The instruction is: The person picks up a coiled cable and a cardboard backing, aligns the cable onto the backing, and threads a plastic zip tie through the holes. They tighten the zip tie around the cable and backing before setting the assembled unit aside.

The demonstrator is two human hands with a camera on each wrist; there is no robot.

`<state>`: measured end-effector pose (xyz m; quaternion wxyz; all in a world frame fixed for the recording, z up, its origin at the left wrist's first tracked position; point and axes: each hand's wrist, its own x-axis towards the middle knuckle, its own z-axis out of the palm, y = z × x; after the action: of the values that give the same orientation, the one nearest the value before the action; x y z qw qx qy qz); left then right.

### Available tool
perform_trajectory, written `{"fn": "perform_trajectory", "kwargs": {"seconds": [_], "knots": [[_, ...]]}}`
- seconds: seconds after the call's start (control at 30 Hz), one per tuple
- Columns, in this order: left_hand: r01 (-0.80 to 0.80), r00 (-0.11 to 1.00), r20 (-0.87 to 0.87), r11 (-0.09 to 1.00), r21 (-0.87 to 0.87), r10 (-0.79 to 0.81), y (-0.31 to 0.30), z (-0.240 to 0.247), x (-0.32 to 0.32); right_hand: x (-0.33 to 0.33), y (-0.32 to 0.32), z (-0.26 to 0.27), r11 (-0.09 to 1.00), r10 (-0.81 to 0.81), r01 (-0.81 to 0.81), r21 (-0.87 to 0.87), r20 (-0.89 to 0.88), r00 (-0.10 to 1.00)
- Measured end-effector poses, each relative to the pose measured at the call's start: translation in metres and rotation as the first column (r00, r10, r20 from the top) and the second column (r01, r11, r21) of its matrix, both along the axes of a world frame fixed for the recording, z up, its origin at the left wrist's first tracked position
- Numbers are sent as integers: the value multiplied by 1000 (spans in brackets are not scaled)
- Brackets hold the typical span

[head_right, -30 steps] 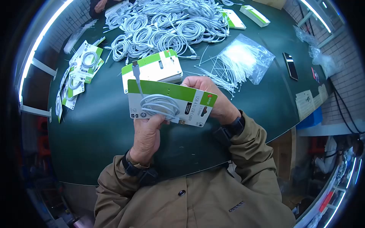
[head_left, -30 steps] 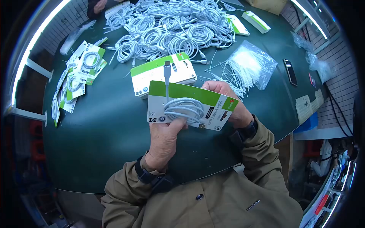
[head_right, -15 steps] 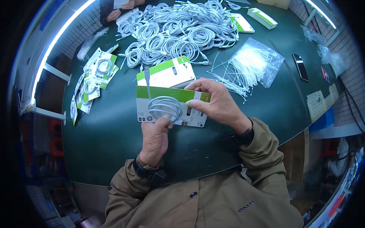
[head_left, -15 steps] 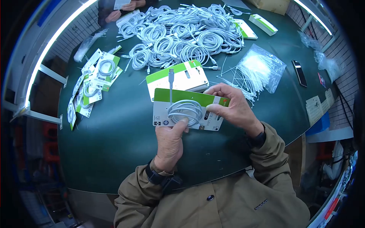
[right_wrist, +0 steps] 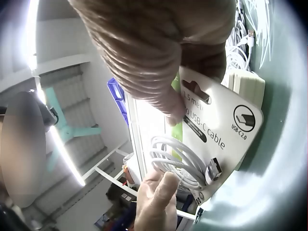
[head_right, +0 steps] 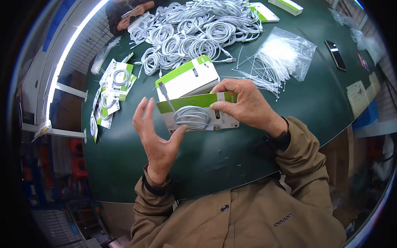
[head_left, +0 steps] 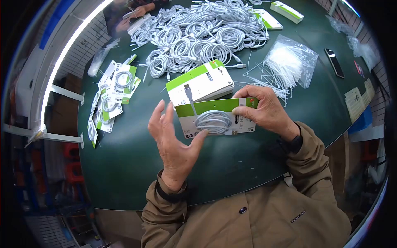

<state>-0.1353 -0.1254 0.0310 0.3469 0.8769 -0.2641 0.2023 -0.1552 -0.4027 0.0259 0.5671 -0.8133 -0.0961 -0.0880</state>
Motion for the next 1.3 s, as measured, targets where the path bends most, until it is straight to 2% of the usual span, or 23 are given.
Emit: {"fn": "perform_trajectory", "kwargs": {"seconds": [0.03, 0.17, 0.3, 0.4, 0.47, 0.57, 0.6, 0.67, 0.77, 1.0, 1.1, 1.2, 1.3], "knots": [[-17, 998, 64, 987, 157, 7, 0, 6, 2, -1, 2, 2, 1000, 12, -12, -19, 8, 1000], [63, 997, 25, 953, 297, -74, -9, 16, 6, -1, 5, -8, 997, 57, -56, 54, -9, 998], [159, 984, 30, 933, 323, -178, -13, 12, 9, -1, 4, -9, 996, 82, -80, -43, 56, 995], [190, 980, -11, 923, 334, -198, -16, 4, 10, -1, 5, -12, 992, 93, -81, -95, 123, 988], [165, 979, 63, 931, 326, -196, -19, -1, 10, 0, 5, -14, 990, 101, -84, -111, 164, 981], [131, 980, 92, 926, 353, -174, -23, 0, 7, 0, 13, -9, 996, 15, 20, -92, 360, 933], [119, 983, 89, 922, 368, -162, -25, 1, 6, -1, 15, -5, 988, 9, 61, -145, 435, 900], [122, 975, 129, 925, 360, -179, -27, -1, 7, -1, 19, 4, 958, 15, 151, -242, 573, 819], [123, 968, 166, 933, 339, -188, -33, -1, 6, -1, 25, 0, 945, 51, 161, -286, 613, 788], [241, 948, 187, 965, 104, -257, -29, -19, 14, 0, 26, -15, 947, 5, 195, -255, 619, 785], [281, 941, 190, 960, 13, -279, -24, -26, 14, 1, 24, -20, 964, 32, 124, -235, 565, 824], [324, 927, 199, 946, -4, -317, -18, -29, 15, -1, 29, -27, 980, 10, 94, -176, 512, 859], [323, 930, 187, 946, -7, -316, -25, -22, 20, 2, 27, -21, 981, -17, 120, -155, 542, 840]]}}
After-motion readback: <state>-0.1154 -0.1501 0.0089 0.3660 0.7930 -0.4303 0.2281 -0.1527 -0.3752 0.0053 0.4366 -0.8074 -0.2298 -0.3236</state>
